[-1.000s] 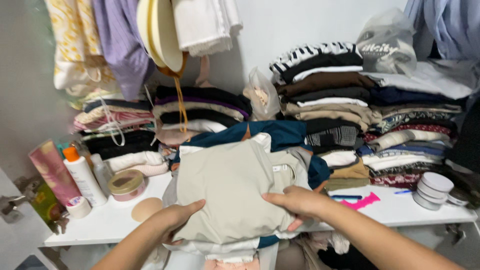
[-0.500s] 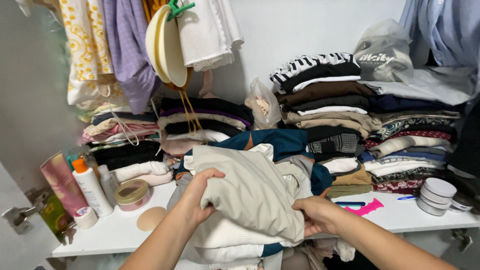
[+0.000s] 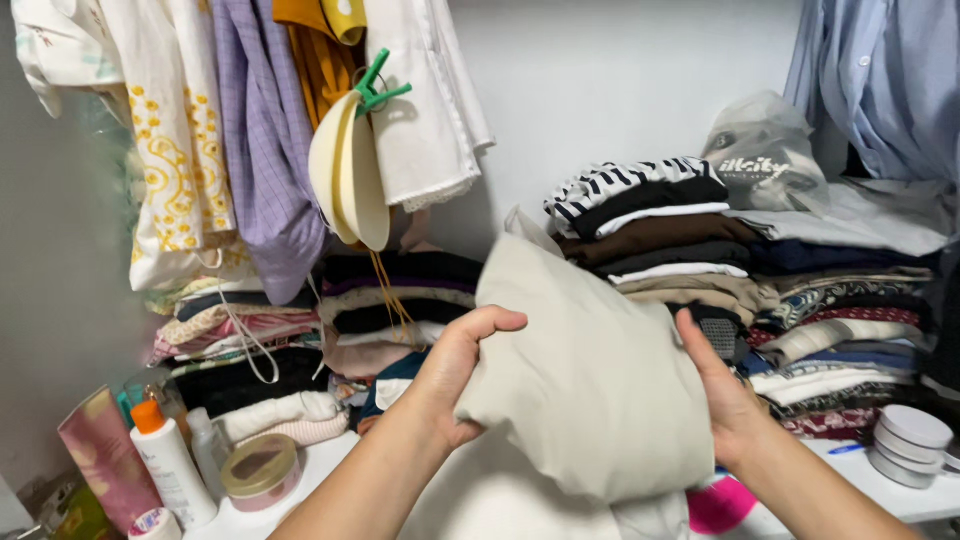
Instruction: The person organizes items in a closet, then folds several pieces of clothing on a bed and places them back into the closet. They handle bottles, a phone, and various garments, arranging them neatly on shelves.
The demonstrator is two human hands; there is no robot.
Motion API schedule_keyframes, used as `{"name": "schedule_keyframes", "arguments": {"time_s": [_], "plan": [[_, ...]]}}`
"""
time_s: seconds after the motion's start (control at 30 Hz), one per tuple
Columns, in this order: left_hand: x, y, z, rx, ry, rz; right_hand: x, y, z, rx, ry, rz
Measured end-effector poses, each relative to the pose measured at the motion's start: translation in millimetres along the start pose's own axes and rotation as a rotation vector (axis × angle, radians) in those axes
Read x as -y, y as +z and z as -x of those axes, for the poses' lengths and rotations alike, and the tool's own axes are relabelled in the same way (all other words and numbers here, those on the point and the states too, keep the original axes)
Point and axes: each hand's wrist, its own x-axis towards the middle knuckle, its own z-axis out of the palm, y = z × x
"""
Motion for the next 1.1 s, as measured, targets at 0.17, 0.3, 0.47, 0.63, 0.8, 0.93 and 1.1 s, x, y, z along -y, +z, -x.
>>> {"name": "schedule_keyframes", "arguments": {"time_s": [0.17,0.3,0.47,0.63,0.8,0.93,1.1], "plan": [[-24.0,-24.6,-23.6,0.053,-0.113,-0.094,3.6,-7.6,-42.8,0.085,0.104,0.069],[-69.8,-51.8,-54.8,-0.059,-0.129,-0.355,31.6,33.5,-76.4,0.025,0.044,0.201],[-175.3,-81.9,-107.3,-0.337,0.337,-0.513,92.1,100.5,-162.6,0.138,-0.085,0.286],[-274.2,-132.2,-128.7,-0.665,0.705,-0.537,142.1,159.0,-291.5,0.168,-0.31,0.288],[-293.3,-183.3,-146.2,-1.033,0.721,-0.779,111.0,179.2,-417.0,-0.131,-0.88,1.005],[-270.8,-254.1,-175.1,-1.171,0.533,-0.959,48.6,152.9,-462.9,-0.048,-0.587,1.504],[-236.0,-291.6,-188.6,-1.193,0.337,-1.124,44.9,145.1,-440.8,-0.089,-0.38,1.991]]}}
